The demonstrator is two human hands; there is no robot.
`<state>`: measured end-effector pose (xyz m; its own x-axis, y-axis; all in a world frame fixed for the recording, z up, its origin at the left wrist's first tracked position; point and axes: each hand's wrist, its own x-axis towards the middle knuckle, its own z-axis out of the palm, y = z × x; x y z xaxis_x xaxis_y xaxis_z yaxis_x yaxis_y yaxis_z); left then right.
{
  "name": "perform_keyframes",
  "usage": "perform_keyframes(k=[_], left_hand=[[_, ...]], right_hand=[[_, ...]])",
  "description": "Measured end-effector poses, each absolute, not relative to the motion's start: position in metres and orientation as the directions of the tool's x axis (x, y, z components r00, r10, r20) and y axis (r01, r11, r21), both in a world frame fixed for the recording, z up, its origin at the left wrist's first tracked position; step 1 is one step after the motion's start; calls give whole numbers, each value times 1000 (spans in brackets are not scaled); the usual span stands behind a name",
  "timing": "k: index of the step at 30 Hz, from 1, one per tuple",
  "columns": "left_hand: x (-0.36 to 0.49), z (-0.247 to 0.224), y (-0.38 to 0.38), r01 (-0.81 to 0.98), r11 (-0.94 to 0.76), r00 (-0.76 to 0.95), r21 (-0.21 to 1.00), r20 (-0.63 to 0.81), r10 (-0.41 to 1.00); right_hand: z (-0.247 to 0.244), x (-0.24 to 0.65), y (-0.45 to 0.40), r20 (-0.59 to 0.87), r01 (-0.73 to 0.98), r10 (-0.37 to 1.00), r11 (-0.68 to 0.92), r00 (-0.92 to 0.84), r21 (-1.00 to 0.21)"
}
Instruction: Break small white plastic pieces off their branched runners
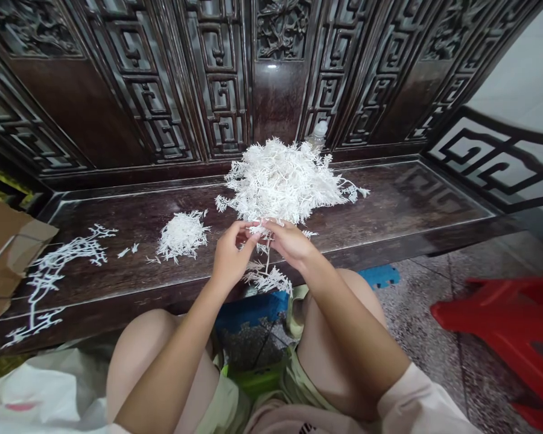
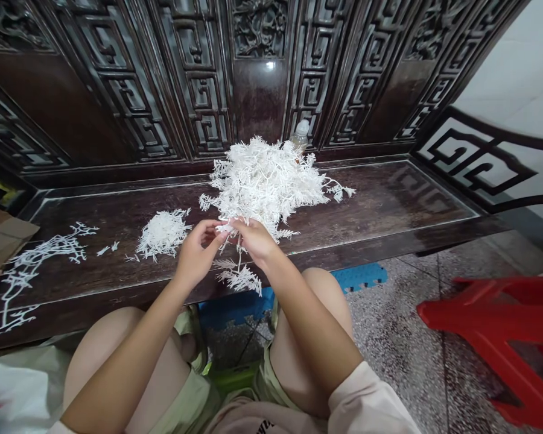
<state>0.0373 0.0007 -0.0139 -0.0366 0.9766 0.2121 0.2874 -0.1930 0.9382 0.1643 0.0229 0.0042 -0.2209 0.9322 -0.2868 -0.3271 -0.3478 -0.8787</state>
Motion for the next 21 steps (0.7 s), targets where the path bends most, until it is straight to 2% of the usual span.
perform_keyframes(k=[6,9,12,21], left_hand=[[42,-23,5,34,-98,-153,995,103,983],[40,-25,9,-154,-23,-175,988,-4,985],[39,-24,10,-239,14,-175,971,-57,983],[37,-17,9,-459,115,-57,881,-158,986]], right_hand=[[5,165,21,-297,-337,906,-393,-303,-856],[7,164,20,-295,-318,889,-409,-349,-855],[7,163,19,-271,-299,889,-390,-370,-871],[0,158,19,-49,-110,978,-72,-203,-991]])
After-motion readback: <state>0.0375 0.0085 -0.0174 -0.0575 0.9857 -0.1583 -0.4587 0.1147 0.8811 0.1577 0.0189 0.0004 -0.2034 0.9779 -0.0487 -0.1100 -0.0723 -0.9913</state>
